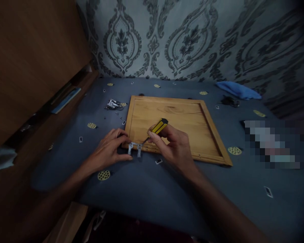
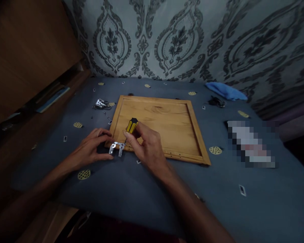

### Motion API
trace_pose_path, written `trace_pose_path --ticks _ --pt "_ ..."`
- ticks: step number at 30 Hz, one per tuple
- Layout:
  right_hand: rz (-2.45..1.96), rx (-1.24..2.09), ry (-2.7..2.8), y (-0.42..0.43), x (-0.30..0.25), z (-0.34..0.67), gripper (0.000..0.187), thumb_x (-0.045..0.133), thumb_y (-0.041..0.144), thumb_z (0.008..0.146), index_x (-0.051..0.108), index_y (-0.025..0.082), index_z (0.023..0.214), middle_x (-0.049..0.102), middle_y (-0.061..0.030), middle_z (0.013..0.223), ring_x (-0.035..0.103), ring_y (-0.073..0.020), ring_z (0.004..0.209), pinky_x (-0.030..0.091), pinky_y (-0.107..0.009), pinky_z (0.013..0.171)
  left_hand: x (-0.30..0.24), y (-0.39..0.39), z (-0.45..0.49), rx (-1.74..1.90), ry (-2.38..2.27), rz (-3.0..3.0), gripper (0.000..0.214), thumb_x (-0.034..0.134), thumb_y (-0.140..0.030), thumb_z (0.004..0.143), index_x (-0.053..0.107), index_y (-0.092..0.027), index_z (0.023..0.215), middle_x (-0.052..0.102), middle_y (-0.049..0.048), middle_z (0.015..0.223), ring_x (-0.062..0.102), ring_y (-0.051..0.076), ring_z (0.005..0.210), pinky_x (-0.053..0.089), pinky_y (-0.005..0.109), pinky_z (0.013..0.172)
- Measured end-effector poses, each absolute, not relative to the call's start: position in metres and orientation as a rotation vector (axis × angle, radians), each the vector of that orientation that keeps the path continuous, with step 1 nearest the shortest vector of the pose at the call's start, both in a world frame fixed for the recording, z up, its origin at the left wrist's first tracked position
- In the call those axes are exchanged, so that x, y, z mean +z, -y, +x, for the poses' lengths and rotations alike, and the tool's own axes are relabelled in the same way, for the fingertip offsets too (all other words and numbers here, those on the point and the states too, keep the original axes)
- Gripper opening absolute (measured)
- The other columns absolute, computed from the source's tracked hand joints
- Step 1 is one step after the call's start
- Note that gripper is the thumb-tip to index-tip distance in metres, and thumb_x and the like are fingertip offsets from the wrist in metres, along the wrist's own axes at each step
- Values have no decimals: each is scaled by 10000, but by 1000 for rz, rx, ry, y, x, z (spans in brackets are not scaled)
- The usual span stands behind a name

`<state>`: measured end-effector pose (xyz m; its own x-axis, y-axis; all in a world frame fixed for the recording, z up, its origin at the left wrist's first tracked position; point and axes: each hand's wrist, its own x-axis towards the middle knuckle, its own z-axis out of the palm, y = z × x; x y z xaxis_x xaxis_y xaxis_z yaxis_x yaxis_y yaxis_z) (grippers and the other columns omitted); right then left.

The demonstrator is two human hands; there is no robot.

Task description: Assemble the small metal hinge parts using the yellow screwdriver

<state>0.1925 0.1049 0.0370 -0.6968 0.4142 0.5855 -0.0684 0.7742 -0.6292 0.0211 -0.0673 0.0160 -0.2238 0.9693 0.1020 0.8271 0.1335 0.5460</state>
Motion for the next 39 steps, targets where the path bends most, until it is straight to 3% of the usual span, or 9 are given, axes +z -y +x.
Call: trace_pose_path --ticks 8,19,26,39 --pt "-250 845 2212 -106 38 193 192 633 283 968 634 195 798 695 -14 696 646 -149 619 469 -263 597 16 69 17 743 -2099 1803 482 831 -531 817 691 -232 1168 610 78 1291 571 305 1189 495 447 1017" --pt "-341 977 2134 -102 39 193 206 645 313 950 627 202 778 707 -17 695 686 -160 633 503 -279 606 19 69 15 759 -2062 1767 398 818 -452 853 707 -257 1182 618 67 1289 571 296 1206 457 484 1088" --pt "-321 1167 1960 -91 40 186 131 661 326 945 674 196 933 736 -14 762 726 -170 631 566 -294 602 18 67 15 762 -2067 1780 412 823 -487 842 705 -250 1157 625 66 1281 580 288 1176 487 458 1035" --pt "-312 1090 2109 -85 32 178 121 641 297 954 672 197 896 729 -27 773 719 -179 692 534 -300 636 17 67 18 773 -2078 1758 425 840 -453 834 710 -254 1186 626 64 1278 577 293 1179 460 446 1047"
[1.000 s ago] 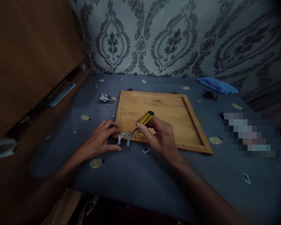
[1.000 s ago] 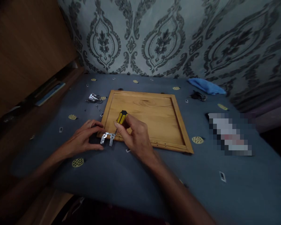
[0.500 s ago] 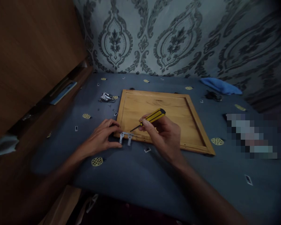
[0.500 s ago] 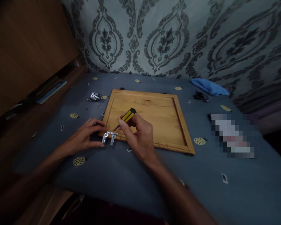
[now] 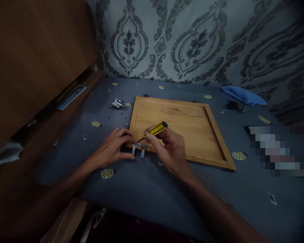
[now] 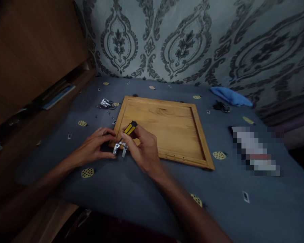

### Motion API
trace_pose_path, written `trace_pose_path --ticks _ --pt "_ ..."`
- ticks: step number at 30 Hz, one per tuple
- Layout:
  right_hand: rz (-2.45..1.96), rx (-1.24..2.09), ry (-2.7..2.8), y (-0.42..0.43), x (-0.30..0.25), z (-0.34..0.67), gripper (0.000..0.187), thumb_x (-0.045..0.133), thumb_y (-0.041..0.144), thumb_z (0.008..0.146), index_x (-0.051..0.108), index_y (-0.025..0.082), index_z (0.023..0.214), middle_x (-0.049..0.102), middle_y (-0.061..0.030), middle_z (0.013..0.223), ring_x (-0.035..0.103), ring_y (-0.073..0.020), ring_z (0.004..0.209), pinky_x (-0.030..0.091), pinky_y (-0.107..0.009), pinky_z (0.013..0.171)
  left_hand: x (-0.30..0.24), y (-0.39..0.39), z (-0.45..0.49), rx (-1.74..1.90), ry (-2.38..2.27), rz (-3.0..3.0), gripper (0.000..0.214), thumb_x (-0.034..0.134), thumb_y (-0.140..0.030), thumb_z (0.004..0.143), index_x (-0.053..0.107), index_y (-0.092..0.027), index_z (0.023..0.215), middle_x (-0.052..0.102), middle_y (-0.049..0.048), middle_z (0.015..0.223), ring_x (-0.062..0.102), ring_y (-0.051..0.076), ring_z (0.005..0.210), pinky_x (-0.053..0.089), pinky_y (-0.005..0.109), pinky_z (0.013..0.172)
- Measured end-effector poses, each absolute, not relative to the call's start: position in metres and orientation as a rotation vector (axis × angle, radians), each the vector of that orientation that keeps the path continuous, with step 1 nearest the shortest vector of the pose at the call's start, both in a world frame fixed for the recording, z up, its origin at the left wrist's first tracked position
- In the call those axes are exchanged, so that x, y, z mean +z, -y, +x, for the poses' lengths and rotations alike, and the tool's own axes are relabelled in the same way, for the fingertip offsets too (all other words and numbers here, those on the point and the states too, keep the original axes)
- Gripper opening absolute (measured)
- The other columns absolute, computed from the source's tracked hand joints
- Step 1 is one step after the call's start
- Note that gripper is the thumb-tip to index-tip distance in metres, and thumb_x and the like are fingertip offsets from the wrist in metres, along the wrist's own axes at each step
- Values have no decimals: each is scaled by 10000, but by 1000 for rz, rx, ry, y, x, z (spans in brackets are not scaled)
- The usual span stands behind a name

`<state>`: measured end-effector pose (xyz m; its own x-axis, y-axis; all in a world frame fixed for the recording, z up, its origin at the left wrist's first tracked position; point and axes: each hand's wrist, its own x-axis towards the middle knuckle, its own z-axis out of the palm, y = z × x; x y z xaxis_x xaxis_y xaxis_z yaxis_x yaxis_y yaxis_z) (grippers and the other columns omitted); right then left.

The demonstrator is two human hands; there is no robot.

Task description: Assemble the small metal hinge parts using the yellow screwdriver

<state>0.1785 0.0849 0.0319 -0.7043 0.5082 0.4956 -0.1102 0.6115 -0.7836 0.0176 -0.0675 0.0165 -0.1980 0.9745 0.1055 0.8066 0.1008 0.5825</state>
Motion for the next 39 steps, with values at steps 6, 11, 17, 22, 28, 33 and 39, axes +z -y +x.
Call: trace_pose_path --ticks 6,11,17,22,28,33,39 --pt "-278 1090 2119 -85 30 178 164 622 324 969 669 193 883 739 -37 801 717 -180 699 531 -300 631 17 67 17 744 -2082 1763 425 832 -469 840 699 -263 1187 626 65 1282 577 285 1178 466 456 1040" --pt "-225 1029 2146 -85 33 177 167 619 307 976 660 201 855 732 -34 780 701 -173 694 520 -287 625 18 66 17 739 -2090 1760 428 834 -478 832 705 -264 1179 627 66 1288 572 298 1196 460 470 1056" --pt "-188 926 2233 -85 37 178 213 614 325 987 642 210 811 712 -32 753 675 -168 675 513 -284 626 19 65 18 735 -2093 1758 421 835 -465 833 703 -249 1169 623 58 1264 573 287 1171 475 430 1018" --pt "-145 892 2248 -86 36 178 215 619 329 985 645 215 804 712 -32 749 681 -179 684 521 -285 632 18 65 18 760 -2084 1750 421 842 -460 823 709 -253 1164 623 56 1258 573 288 1167 487 414 999" --pt "-150 869 2248 -87 35 179 195 625 314 980 654 210 818 737 -49 777 700 -187 697 529 -293 634 19 65 18 746 -2091 1761 405 841 -449 828 710 -245 1152 626 63 1252 573 292 1167 488 426 995" --pt "-163 923 2199 -88 36 178 140 619 303 978 669 209 887 751 -36 801 716 -182 712 552 -298 655 19 65 17 734 -2083 1748 406 840 -442 831 707 -261 1169 622 61 1285 563 295 1190 480 442 1018" --pt "-154 958 2188 -88 36 178 142 615 305 977 668 209 888 752 -35 810 715 -177 704 554 -300 654 20 65 17 733 -2072 1738 411 842 -434 830 708 -267 1181 619 61 1294 561 299 1188 476 461 1029"
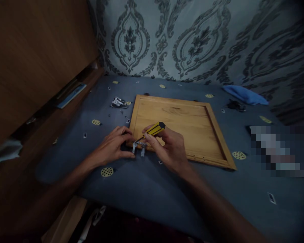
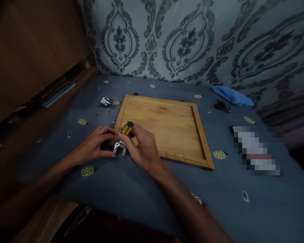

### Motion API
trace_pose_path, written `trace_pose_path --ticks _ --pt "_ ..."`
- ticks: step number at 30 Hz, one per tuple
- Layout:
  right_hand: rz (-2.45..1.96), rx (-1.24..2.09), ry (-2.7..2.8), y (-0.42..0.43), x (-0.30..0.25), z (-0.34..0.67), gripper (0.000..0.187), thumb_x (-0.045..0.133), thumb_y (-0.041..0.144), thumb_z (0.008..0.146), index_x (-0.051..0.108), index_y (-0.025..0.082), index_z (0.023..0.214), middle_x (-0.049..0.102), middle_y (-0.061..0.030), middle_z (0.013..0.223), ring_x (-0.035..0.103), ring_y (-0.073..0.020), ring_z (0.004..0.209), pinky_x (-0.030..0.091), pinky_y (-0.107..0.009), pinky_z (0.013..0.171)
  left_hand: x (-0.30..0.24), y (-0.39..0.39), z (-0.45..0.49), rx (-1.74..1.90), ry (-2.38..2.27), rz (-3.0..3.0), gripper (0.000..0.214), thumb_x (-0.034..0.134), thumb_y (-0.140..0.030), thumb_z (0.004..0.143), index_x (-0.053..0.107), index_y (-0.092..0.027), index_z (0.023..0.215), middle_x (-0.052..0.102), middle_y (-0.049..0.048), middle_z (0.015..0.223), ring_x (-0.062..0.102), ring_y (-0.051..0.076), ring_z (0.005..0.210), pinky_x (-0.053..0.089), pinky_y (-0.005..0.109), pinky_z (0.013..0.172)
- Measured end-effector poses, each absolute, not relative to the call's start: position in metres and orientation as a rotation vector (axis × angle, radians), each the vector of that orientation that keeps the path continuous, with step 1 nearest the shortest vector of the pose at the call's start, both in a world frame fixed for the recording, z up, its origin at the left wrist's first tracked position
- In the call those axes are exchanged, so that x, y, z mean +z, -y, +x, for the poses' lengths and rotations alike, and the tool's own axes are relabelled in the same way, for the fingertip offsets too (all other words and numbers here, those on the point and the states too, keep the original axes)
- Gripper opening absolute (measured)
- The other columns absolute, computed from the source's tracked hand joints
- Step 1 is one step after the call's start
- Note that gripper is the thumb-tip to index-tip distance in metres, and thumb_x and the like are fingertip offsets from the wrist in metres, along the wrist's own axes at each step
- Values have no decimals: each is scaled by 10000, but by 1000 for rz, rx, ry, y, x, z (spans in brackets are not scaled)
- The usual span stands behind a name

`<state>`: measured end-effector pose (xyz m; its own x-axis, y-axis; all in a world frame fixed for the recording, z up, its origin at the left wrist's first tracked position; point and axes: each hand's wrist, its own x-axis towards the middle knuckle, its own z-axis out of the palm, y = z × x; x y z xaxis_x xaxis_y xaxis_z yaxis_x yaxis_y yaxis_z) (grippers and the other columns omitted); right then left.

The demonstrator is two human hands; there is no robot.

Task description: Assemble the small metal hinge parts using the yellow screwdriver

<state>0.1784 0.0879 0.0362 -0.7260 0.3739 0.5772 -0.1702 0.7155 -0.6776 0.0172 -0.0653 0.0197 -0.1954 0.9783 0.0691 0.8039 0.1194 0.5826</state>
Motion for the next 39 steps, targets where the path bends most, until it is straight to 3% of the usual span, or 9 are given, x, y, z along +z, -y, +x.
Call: trace_pose_path --ticks 9,18,31,39 --pt "-142 904 2220 -87 34 176 209 610 308 989 626 212 804 716 -33 748 687 -175 671 517 -282 615 21 65 19 742 -2083 1740 399 850 -419 824 712 -254 1159 620 61 1262 566 297 1182 478 435 1019" --pt "-76 1059 2353 -97 47 166 231 596 386 1008 636 199 880 708 -23 758 655 -162 680 500 -277 649 19 66 18 756 -2078 1769 391 845 -433 833 699 -230 1134 625 65 1266 567 287 1159 477 420 996" --pt "-148 985 2238 -85 44 156 282 603 369 972 497 227 753 561 23 674 554 -135 622 409 -268 588 19 65 19 768 -2081 1755 373 863 -407 814 689 -208 1077 635 56 1186 567 271 1082 480 398 952" --pt "-268 1041 2202 -78 37 154 238 597 406 965 563 220 821 609 2 719 563 -151 648 429 -286 610 18 65 18 785 -2058 1738 341 829 -415 841 706 -230 1099 624 56 1228 556 287 1133 464 444 1009"
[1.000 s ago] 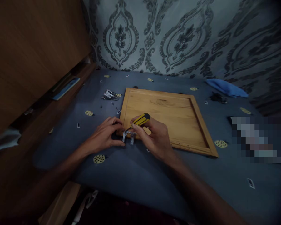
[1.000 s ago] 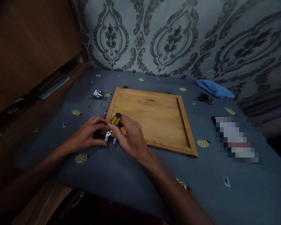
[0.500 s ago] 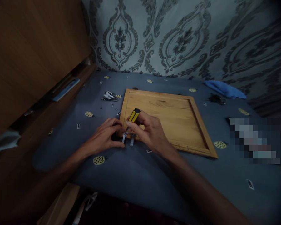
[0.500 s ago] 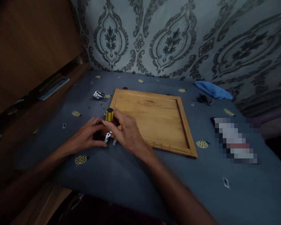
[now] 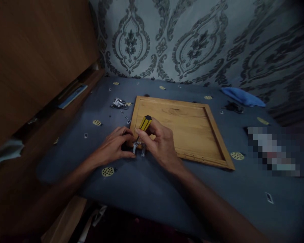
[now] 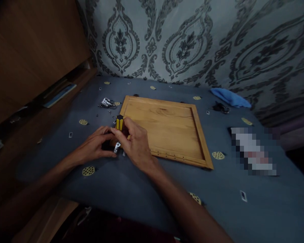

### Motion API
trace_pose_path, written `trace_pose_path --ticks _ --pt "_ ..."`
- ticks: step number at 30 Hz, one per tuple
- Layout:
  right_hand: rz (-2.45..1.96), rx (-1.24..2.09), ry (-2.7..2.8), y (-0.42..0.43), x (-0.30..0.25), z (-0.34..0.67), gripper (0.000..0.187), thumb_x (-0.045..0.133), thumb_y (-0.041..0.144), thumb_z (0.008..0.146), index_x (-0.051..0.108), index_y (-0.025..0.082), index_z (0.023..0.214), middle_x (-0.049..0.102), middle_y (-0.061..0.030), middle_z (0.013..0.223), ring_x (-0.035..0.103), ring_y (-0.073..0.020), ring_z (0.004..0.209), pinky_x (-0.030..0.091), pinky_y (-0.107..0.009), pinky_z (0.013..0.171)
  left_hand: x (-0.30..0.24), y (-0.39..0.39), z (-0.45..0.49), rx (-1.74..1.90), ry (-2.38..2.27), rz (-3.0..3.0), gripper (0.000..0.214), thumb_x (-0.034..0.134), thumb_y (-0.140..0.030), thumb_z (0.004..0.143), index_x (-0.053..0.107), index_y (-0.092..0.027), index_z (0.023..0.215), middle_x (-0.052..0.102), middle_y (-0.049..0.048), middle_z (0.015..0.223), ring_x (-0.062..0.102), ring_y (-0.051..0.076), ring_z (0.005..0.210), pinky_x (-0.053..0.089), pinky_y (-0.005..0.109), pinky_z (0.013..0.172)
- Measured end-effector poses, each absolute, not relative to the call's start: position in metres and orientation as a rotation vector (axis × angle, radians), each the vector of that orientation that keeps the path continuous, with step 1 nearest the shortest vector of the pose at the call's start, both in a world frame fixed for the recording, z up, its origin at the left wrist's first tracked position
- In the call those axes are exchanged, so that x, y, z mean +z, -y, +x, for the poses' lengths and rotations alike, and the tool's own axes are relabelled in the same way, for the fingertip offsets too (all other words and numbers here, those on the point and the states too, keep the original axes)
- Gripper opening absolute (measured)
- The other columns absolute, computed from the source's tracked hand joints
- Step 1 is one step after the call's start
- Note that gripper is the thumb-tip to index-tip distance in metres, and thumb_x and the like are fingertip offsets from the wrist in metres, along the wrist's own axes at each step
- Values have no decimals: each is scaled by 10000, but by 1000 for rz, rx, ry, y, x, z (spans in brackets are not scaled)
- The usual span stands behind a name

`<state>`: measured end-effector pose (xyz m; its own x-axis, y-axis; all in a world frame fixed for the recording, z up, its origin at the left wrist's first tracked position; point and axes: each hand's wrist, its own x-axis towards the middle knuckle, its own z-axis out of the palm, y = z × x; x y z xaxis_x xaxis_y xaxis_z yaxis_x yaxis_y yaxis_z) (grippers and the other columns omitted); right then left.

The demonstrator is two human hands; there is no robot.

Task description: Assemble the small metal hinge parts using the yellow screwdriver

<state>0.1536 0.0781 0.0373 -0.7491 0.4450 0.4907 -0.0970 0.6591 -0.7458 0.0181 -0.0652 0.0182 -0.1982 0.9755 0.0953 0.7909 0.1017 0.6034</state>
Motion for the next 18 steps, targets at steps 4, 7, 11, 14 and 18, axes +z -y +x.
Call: trace_pose_path --ticks 4,7,11,14,18 --pt "-300 1000 2178 -75 36 152 244 607 392 957 547 222 792 588 12 695 546 -146 633 406 -282 597 18 65 18 783 -2063 1740 339 820 -426 848 704 -231 1100 629 58 1244 559 289 1145 470 440 1005" --pt "-310 993 2174 -75 37 151 258 613 385 950 524 224 770 560 20 678 524 -139 615 391 -281 589 18 65 18 772 -2063 1738 343 815 -438 851 705 -230 1100 632 58 1238 561 284 1128 477 431 985" --pt "-280 1082 2196 -79 40 151 276 612 404 950 514 223 766 552 22 676 525 -140 616 387 -281 584 16 66 17 789 -2068 1752 382 835 -430 837 695 -224 1127 625 66 1284 561 294 1163 469 435 1003" --pt "-227 1105 2230 -83 43 153 272 604 412 958 537 218 780 570 15 690 542 -146 638 402 -282 596 15 66 17 800 -2066 1759 395 852 -415 822 691 -221 1125 628 64 1270 564 297 1173 465 433 1018" --pt "-155 1097 2304 -90 48 155 284 586 427 981 574 204 806 605 2 702 556 -149 636 419 -288 611 14 66 17 784 -2089 1756 411 844 -436 826 691 -236 1151 628 53 1251 568 292 1156 455 448 1041"
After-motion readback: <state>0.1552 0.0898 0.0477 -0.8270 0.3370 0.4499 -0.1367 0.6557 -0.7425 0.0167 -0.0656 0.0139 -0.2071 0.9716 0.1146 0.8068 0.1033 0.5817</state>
